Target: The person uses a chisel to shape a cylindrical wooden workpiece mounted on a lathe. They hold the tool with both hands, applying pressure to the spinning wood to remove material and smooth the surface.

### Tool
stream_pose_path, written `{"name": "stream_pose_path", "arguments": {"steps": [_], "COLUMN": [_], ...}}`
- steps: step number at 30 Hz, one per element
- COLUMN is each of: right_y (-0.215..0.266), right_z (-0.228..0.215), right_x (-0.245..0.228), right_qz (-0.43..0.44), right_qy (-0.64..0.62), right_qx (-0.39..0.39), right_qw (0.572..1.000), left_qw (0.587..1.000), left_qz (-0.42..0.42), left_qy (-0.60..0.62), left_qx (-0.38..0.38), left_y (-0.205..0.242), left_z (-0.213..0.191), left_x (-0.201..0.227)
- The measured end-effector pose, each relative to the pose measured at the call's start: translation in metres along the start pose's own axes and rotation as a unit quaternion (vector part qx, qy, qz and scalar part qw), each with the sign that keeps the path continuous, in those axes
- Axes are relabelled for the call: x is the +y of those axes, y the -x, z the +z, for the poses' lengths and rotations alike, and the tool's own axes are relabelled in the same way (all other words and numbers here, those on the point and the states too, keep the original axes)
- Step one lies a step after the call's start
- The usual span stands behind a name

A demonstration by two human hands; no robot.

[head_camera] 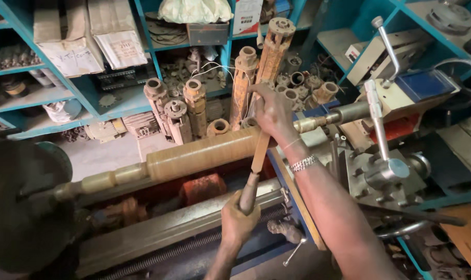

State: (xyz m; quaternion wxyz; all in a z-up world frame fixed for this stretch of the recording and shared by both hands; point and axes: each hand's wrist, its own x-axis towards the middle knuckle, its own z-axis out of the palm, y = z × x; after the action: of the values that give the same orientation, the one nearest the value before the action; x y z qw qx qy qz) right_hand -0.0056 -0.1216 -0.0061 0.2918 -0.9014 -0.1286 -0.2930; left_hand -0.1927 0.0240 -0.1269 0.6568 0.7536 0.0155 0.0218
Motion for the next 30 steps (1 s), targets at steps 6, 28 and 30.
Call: {"name": "stream_pose_path", "arguments": {"steps": [6,28,30], "right_y": [-0.009,-0.001,-0.004], "right_z": [0.001,0.012,0.011], "right_x": [-0.006,-0.001,-0.003], "right_qz": [0.035,0.006,-0.020], "right_qy": [-0.014,-0.064,-0.091], "right_qx": [0.014,0.028,0.040], "right_qw": [0.999,0.998,0.995], "left_qw": [0.991,0.990,0.988], "left_qz": [-0.114,-0.086,-0.072], "left_qy": [-0.044,-0.110,-0.135], "left_qx": [-0.046,-0.037,-0.034], "left_y": [-0.010,-0.014,-0.016], "left_z": [-0.007,-0.032,-0.035], "left_x": [0.013,0.014,0.015]}}
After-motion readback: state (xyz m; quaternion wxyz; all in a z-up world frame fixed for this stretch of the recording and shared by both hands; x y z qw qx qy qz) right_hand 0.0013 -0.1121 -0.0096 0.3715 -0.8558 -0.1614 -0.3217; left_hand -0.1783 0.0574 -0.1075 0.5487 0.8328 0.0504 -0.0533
